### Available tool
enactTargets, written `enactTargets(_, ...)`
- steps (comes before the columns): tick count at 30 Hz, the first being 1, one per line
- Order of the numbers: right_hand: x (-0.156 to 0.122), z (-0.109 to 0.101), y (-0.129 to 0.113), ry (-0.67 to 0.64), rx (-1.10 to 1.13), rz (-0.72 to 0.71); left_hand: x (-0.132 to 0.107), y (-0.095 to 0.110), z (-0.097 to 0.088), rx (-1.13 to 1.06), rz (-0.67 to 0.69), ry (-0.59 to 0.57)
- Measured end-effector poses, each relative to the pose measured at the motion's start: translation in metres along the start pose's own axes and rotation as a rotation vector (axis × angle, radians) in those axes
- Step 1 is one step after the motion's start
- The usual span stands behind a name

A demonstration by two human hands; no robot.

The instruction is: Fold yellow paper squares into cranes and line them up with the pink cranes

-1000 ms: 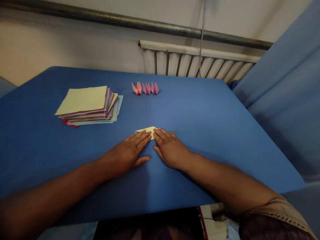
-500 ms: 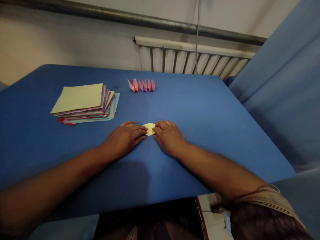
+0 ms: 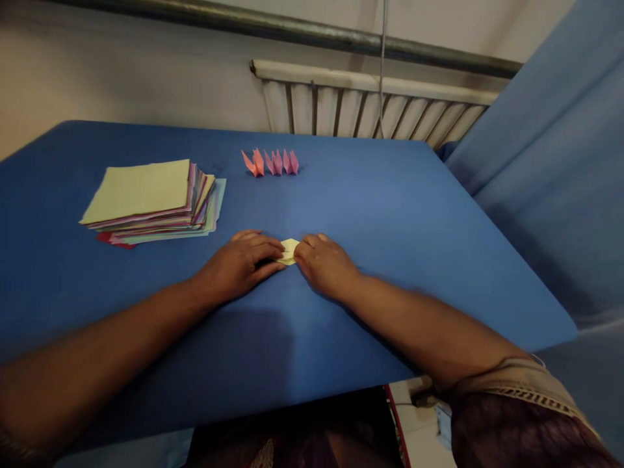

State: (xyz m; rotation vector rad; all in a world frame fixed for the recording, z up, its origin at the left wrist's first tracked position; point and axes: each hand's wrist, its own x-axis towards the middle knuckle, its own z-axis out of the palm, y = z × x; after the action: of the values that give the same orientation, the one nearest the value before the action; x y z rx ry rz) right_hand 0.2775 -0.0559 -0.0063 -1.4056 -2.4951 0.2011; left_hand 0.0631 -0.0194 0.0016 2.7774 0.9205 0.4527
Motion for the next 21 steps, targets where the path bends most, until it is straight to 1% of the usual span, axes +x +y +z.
enactTargets(3, 0.0, 0.001, -0.001, 0.014, 0.021, 0.013, 0.003, -0.002, 0.003, -0.061, -0.024, -0.003)
enactTargets(8, -0.001, 0.001, 0.001, 0.041, 0.075, 0.041, 0.008, -0.001, 0.005, -0.194, -0.147, 0.011)
enactTargets(11, -0.003, -0.001, 0.002, 0.039, 0.078, 0.051, 0.008, -0.001, 0.004, -0.224, -0.189, 0.021)
enactTargets(13, -0.006, -0.004, 0.0, 0.029, 0.066, 0.028, 0.009, -0.001, 0.004, -0.225, -0.211, 0.032)
enactTargets(17, -0.014, -0.01, -0.006, -0.013, 0.008, -0.084, 0.01, -0.002, 0.005, -0.233, -0.236, 0.049)
enactTargets(21, -0.018, -0.009, -0.009, -0.04, -0.066, -0.075, 0.009, -0.003, 0.006, -0.222, -0.257, 0.064)
